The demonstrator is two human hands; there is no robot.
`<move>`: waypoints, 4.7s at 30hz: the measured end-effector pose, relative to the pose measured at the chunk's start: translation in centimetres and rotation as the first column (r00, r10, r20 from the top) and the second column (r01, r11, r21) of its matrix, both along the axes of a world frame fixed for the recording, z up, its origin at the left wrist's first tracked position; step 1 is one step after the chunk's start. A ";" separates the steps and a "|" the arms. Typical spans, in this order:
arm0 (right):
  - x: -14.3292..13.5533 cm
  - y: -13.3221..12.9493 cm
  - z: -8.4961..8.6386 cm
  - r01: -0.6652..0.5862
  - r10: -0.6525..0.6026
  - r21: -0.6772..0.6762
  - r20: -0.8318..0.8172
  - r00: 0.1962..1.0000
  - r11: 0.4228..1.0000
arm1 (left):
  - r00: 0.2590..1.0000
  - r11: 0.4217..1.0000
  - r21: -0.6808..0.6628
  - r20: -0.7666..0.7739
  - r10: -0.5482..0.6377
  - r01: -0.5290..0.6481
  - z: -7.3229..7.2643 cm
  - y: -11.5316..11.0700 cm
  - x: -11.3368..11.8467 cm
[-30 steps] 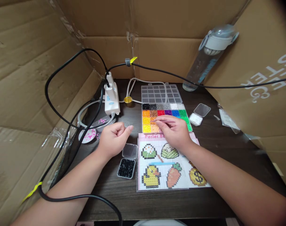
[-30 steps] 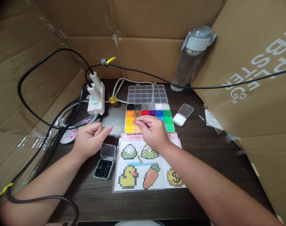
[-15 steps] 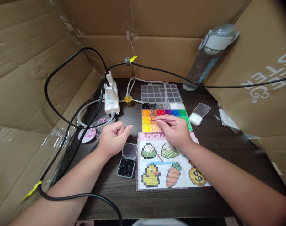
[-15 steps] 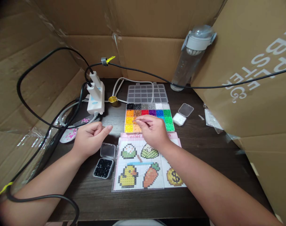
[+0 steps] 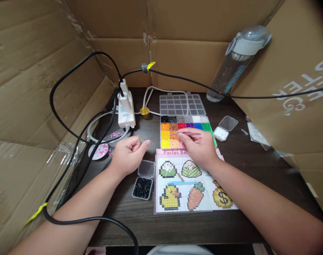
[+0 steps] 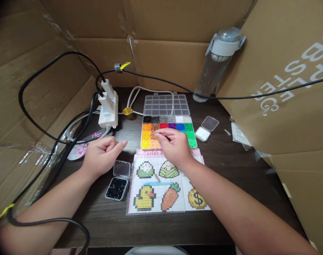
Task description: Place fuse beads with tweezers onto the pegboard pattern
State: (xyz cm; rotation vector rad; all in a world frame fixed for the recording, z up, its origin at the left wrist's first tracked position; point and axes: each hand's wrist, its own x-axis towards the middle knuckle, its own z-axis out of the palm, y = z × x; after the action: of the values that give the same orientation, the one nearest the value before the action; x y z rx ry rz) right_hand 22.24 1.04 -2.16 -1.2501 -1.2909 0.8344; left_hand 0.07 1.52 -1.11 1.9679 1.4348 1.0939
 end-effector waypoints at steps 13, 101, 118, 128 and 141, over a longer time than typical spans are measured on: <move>0.1 0.0 0.0 -0.007 0.006 -0.045 -0.031 1.000 0.999 | 1.000 1.000 -0.018 0.020 -0.005 0.006 -0.1 0.0 0.0; 3.7 0.4 1.1 -0.008 -0.001 -0.160 -0.060 0.998 0.987 | 0.999 1.000 0.000 -0.044 0.005 -0.005 0.3 0.1 -0.3; 1.1 0.2 1.9 0.031 -0.022 -0.104 0.085 0.996 0.994 | 1.000 1.000 -0.015 -0.020 -0.017 0.017 0.2 0.1 -0.1; -0.3 0.0 -0.2 -0.079 0.070 -0.146 -0.064 0.995 0.986 | 1.000 0.999 -0.037 -0.017 -0.023 0.023 0.0 0.0 0.0; -0.4 0.2 -0.2 -0.046 0.031 -0.174 -0.087 0.996 0.984 | 0.999 0.998 -0.047 -0.019 -0.030 0.029 -0.2 0.0 -0.1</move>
State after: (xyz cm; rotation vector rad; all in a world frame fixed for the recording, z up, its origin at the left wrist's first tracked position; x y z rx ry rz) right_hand 21.87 1.25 -2.36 -1.3172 -1.1973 1.0368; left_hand -0.03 1.54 -1.34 1.9665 1.4238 1.0211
